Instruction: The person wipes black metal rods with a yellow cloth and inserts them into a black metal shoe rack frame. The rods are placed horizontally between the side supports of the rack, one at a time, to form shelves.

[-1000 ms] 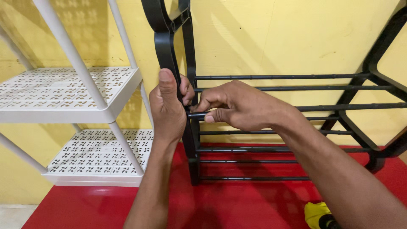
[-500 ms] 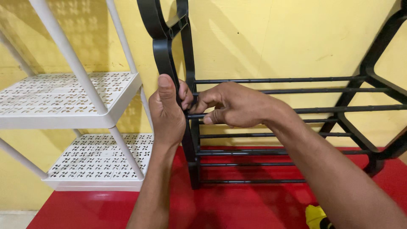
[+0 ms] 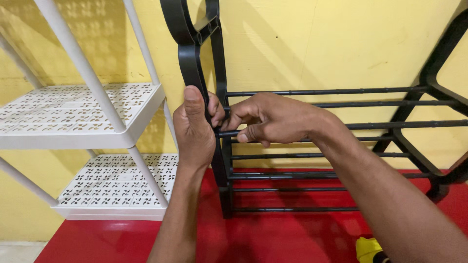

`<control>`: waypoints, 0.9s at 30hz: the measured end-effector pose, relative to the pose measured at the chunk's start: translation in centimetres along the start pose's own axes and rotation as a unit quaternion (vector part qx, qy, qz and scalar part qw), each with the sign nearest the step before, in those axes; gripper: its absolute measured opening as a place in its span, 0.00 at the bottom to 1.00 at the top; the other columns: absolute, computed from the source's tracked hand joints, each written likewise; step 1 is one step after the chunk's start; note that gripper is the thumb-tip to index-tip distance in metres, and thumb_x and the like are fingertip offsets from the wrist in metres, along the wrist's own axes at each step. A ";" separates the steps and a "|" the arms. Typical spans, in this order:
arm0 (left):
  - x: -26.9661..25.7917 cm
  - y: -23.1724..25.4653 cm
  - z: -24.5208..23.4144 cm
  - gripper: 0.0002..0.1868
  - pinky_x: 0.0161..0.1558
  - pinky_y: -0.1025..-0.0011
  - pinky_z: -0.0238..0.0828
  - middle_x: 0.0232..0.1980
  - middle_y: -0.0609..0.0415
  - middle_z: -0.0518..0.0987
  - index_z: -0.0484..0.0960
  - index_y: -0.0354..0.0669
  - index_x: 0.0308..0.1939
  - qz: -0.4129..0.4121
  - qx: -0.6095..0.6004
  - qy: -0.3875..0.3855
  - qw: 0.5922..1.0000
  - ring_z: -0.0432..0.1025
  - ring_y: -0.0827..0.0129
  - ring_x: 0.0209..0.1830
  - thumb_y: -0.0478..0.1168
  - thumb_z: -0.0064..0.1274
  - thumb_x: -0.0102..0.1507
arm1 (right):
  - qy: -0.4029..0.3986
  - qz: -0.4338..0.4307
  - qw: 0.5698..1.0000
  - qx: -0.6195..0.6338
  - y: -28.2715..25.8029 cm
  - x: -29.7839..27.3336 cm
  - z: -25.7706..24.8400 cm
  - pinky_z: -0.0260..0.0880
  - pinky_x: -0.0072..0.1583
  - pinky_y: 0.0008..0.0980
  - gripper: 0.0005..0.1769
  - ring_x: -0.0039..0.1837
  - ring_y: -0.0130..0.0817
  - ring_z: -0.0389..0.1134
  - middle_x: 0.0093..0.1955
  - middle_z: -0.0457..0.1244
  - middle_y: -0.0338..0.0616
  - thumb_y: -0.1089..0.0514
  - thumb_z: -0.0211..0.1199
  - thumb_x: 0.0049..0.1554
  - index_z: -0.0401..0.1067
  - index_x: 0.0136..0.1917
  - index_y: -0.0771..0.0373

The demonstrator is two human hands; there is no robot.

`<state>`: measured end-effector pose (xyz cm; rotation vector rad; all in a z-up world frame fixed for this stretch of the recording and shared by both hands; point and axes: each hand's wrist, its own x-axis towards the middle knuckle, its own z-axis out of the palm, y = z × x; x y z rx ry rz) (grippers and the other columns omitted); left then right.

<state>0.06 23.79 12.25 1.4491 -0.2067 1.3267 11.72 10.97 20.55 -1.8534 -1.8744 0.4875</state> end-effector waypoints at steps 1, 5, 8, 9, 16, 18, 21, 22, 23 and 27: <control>0.0 -0.1 0.0 0.36 0.30 0.73 0.59 0.25 0.57 0.64 0.67 0.40 0.29 0.002 0.000 0.000 1.000 0.60 0.73 0.26 0.70 0.36 0.72 | -0.004 -0.004 1.000 0.005 0.0 0.0 -0.1 0.68 0.37 0.36 0.16 0.30 0.28 0.64 0.35 0.68 0.40 0.56 0.66 0.54 0.77 0.56 0.61; 0.1 -0.3 -0.1 0.36 0.30 0.74 0.58 0.26 0.57 0.64 0.67 0.40 0.29 0.003 -0.009 0.000 1.000 0.60 0.74 0.26 0.70 0.36 0.72 | -0.018 -0.029 0.999 0.004 0.6 0.3 -0.2 0.66 0.37 0.35 0.15 0.30 0.28 0.64 0.32 0.66 0.42 0.57 0.65 0.55 0.77 0.56 0.62; 0.0 -0.3 -0.2 0.36 0.30 0.74 0.57 0.25 0.57 0.65 0.67 0.41 0.28 0.001 -0.001 0.004 1.000 0.61 0.74 0.26 0.70 0.36 0.72 | -0.017 -0.024 1.000 -0.002 1.0 0.6 -0.3 0.67 0.37 0.33 0.15 0.30 0.26 0.66 0.33 0.68 0.39 0.57 0.64 0.55 0.77 0.56 0.62; 0.1 -0.3 -0.2 0.36 0.30 0.75 0.57 0.25 0.58 0.65 0.67 0.41 0.28 0.003 0.005 0.004 1.000 0.61 0.74 0.26 0.69 0.35 0.72 | -0.014 -0.017 1.000 0.006 1.2 0.6 -0.3 0.66 0.37 0.36 0.15 0.31 0.29 0.65 0.34 0.68 0.41 0.58 0.64 0.55 0.77 0.55 0.63; 0.1 -0.5 -0.1 0.34 0.32 0.74 0.58 0.29 0.58 0.65 0.66 0.41 0.29 0.022 -0.001 0.014 1.000 0.60 0.74 0.28 0.68 0.36 0.73 | 0.013 -0.138 0.988 -0.073 1.6 0.3 0.2 0.72 0.53 0.43 0.18 0.50 0.37 0.74 0.49 0.72 0.46 0.59 0.58 0.57 0.73 0.60 0.63; 0.1 -0.5 -0.2 0.35 0.32 0.75 0.58 0.28 0.58 0.65 0.66 0.41 0.28 0.028 0.009 0.007 1.000 0.61 0.75 0.28 0.68 0.35 0.74 | 0.036 -0.109 0.989 -0.096 1.3 0.1 0.6 0.71 0.52 0.45 0.18 0.50 0.37 0.73 0.48 0.72 0.46 0.54 0.58 0.59 0.74 0.60 0.62; 0.1 -0.7 -0.2 0.35 0.32 0.75 0.58 0.27 0.58 0.65 0.66 0.41 0.29 0.029 0.016 0.002 0.999 0.61 0.75 0.28 0.67 0.34 0.74 | 0.061 -0.109 0.987 -0.097 0.8 0.2 0.9 0.73 0.52 0.44 0.19 0.49 0.37 0.73 0.47 0.72 0.46 0.47 0.57 0.62 0.76 0.57 0.62; 0.0 -0.7 -0.2 0.35 0.32 0.75 0.58 0.27 0.58 0.65 0.67 0.41 0.29 0.027 0.016 0.001 0.999 0.61 0.75 0.28 0.67 0.34 0.74 | 0.057 -0.066 0.991 -0.104 0.6 0.2 1.0 0.72 0.51 0.45 0.20 0.47 0.38 0.73 0.45 0.73 0.46 0.46 0.56 0.61 0.76 0.55 0.61; 0.0 -0.7 -0.2 0.34 0.33 0.74 0.58 0.28 0.58 0.65 0.66 0.41 0.29 0.027 0.003 0.002 1.000 0.60 0.74 0.28 0.67 0.35 0.74 | 0.054 -0.023 0.992 -0.110 0.5 0.3 0.9 0.72 0.50 0.45 0.20 0.44 0.40 0.73 0.43 0.73 0.47 0.45 0.56 0.60 0.77 0.53 0.61; 0.0 -0.6 -0.3 0.34 0.32 0.74 0.58 0.28 0.57 0.65 0.66 0.41 0.28 0.037 0.006 0.004 0.999 0.60 0.74 0.28 0.66 0.35 0.75 | 0.049 -0.058 0.992 -0.101 0.6 0.6 0.6 0.73 0.52 0.43 0.19 0.47 0.37 0.74 0.46 0.73 0.45 0.46 0.57 0.60 0.77 0.55 0.60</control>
